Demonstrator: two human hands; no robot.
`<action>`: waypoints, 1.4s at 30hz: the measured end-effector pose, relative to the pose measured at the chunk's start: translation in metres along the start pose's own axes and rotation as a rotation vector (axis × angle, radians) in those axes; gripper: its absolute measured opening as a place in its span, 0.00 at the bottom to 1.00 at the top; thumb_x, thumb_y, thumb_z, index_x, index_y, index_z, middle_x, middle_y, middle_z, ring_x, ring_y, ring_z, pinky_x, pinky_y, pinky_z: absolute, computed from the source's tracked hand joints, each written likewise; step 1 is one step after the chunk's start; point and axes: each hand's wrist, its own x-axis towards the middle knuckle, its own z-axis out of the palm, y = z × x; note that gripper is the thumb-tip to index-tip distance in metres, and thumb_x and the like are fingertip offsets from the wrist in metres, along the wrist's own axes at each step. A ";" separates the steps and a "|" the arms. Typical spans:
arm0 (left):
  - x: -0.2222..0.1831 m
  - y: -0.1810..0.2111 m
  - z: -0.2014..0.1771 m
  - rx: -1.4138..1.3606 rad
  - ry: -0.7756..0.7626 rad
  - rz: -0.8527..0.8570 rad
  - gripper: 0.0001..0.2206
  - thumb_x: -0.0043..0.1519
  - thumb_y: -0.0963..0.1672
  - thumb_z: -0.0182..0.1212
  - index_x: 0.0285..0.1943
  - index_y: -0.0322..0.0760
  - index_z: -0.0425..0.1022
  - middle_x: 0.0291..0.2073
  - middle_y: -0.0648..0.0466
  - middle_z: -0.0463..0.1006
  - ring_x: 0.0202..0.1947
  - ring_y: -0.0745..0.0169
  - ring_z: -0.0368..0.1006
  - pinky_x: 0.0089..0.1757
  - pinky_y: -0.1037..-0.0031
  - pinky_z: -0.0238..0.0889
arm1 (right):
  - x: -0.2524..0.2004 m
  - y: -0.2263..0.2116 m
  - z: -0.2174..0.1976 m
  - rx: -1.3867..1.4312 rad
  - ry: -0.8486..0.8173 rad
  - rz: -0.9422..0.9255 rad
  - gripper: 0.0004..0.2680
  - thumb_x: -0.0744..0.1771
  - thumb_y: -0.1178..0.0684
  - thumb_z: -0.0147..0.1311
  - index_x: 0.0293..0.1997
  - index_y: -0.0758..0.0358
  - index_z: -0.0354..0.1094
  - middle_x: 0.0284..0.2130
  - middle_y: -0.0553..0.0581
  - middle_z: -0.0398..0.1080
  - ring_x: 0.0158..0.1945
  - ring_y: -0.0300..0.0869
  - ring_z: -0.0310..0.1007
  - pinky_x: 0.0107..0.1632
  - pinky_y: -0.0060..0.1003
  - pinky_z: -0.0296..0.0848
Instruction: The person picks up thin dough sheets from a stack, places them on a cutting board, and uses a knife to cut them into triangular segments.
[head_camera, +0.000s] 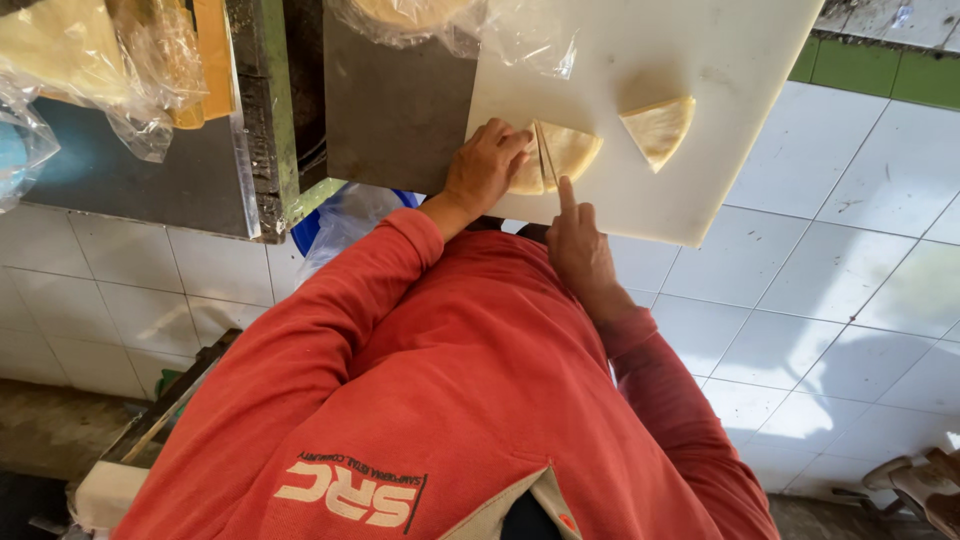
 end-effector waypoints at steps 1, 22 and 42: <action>-0.001 -0.001 0.000 0.003 -0.008 0.003 0.12 0.60 0.42 0.68 0.51 0.43 0.76 0.42 0.52 0.71 0.43 0.52 0.74 0.39 0.63 0.72 | -0.004 0.000 0.005 -0.032 0.023 -0.044 0.26 0.69 0.57 0.49 0.78 0.63 0.43 0.40 0.65 0.64 0.34 0.58 0.71 0.42 0.59 0.73; 0.005 -0.008 0.005 0.016 -0.100 0.019 0.14 0.61 0.40 0.67 0.56 0.42 0.76 0.41 0.53 0.73 0.43 0.52 0.75 0.41 0.63 0.73 | 0.010 0.013 0.055 -0.180 -0.113 0.094 0.30 0.68 0.59 0.49 0.81 0.57 0.34 0.28 0.65 0.64 0.24 0.56 0.70 0.29 0.51 0.76; 0.014 -0.013 0.007 -0.059 -0.126 -0.007 0.15 0.59 0.39 0.67 0.55 0.39 0.74 0.43 0.49 0.73 0.46 0.46 0.73 0.43 0.60 0.72 | 0.032 -0.023 0.019 -0.182 -0.258 0.216 0.31 0.68 0.60 0.48 0.80 0.54 0.30 0.27 0.68 0.68 0.24 0.58 0.74 0.30 0.53 0.76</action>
